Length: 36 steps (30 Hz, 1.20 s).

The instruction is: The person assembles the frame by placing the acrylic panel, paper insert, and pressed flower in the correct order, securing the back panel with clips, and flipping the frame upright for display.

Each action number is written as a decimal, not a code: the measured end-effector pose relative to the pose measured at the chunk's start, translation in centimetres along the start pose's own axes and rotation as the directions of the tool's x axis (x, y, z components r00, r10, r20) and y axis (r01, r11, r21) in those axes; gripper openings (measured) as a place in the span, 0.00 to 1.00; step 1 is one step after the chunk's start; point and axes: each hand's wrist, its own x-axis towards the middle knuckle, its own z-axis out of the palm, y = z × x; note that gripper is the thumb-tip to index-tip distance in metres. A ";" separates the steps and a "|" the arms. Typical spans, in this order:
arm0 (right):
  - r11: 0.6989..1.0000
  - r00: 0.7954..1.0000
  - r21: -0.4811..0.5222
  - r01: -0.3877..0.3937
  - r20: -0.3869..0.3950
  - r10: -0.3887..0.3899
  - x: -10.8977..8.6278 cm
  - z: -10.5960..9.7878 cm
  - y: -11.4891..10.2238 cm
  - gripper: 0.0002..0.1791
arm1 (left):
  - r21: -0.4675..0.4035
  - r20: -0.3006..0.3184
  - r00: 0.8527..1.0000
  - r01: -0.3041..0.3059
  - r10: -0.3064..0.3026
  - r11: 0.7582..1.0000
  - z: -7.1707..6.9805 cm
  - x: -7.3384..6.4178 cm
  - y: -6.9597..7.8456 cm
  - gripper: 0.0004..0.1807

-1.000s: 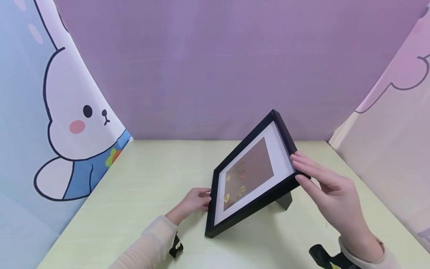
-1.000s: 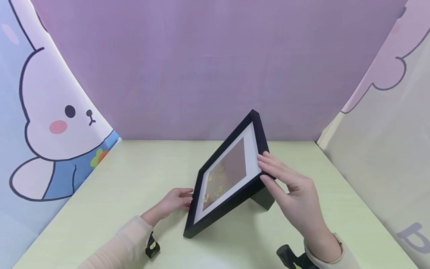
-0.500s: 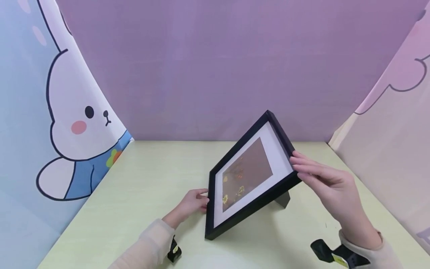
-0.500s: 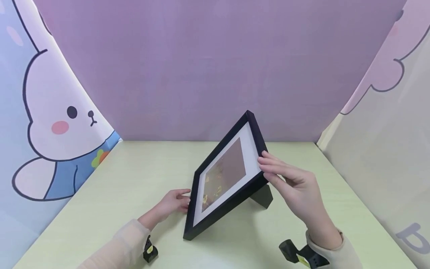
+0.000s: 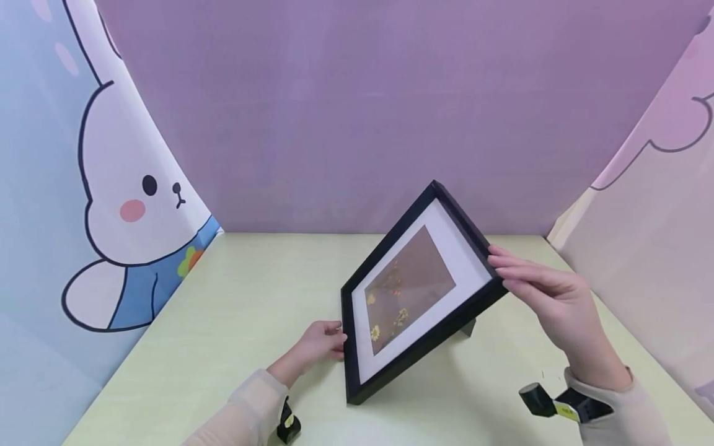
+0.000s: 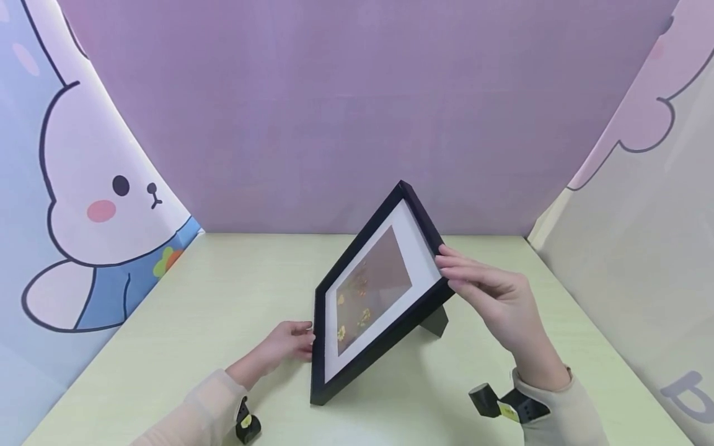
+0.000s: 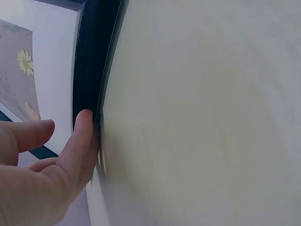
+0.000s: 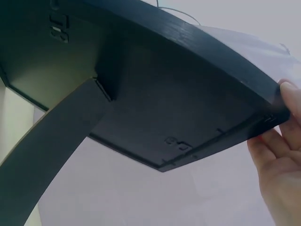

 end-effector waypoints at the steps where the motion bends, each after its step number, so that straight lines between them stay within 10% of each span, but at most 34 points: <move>1: 1.000 1.000 0.010 0.003 0.004 -0.003 0.0 -0.2 0.1 0.12 | -0.006 0.001 1.000 0.006 -0.006 1.000 0.0 -0.1 0.0 0.28; 18: 0.927 0.993 0.374 0.024 0.095 -0.064 0.5 -3.0 2.5 0.12 | -0.059 0.055 0.997 0.059 -0.055 0.997 0.5 -1.1 0.1 0.23; 30: 0.898 0.996 0.439 0.029 0.063 -0.063 0.5 -3.9 2.9 0.13 | -0.053 0.119 0.992 0.056 -0.050 0.997 0.8 -1.8 -0.1 0.24; 36: 0.939 0.999 0.341 0.044 -0.013 -0.042 0.2 -3.3 2.4 0.13 | 0.050 0.069 0.997 0.022 -0.025 0.999 -0.8 -0.7 0.0 0.18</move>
